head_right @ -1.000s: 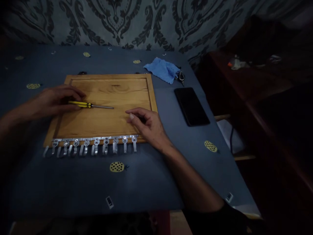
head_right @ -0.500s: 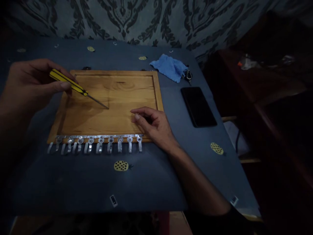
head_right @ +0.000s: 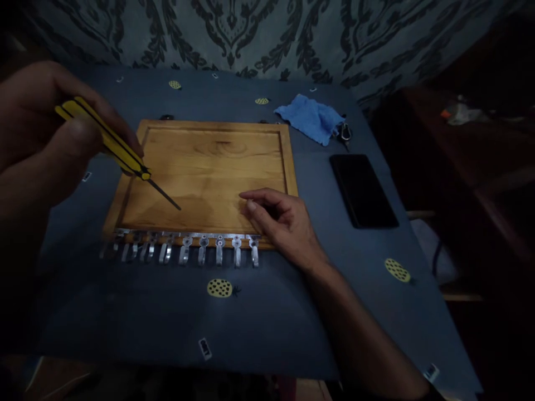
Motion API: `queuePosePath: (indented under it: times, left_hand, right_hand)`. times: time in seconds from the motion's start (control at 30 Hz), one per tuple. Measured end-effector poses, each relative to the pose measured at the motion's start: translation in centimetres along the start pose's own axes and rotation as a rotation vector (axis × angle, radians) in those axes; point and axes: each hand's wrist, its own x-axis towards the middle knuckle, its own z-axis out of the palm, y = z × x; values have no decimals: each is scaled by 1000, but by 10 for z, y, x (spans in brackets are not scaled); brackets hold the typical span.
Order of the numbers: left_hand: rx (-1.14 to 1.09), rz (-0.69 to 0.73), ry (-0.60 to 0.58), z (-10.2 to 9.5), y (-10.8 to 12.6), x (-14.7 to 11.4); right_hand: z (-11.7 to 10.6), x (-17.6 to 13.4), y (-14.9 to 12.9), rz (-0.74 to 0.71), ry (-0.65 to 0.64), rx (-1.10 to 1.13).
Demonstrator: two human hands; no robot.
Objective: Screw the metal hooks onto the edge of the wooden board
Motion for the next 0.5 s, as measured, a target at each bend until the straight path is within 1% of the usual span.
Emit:
queuePosePath:
  times: [0.13, 0.33, 0.43, 0.5]
  left_hand:
    - [3, 9, -31, -1, 6, 0]
    - [47, 26, -24, -2, 7, -1]
    - [26, 10, -44, -1, 10, -3]
    - [-11, -26, -51, 1, 16, -5]
  right_hand:
    - [0, -1, 0, 7, 1, 12]
    - [-1, -1, -1, 14, -9, 11]
    - [0, 0, 0, 7, -9, 21]
    - [0, 0, 1, -3, -18, 13]
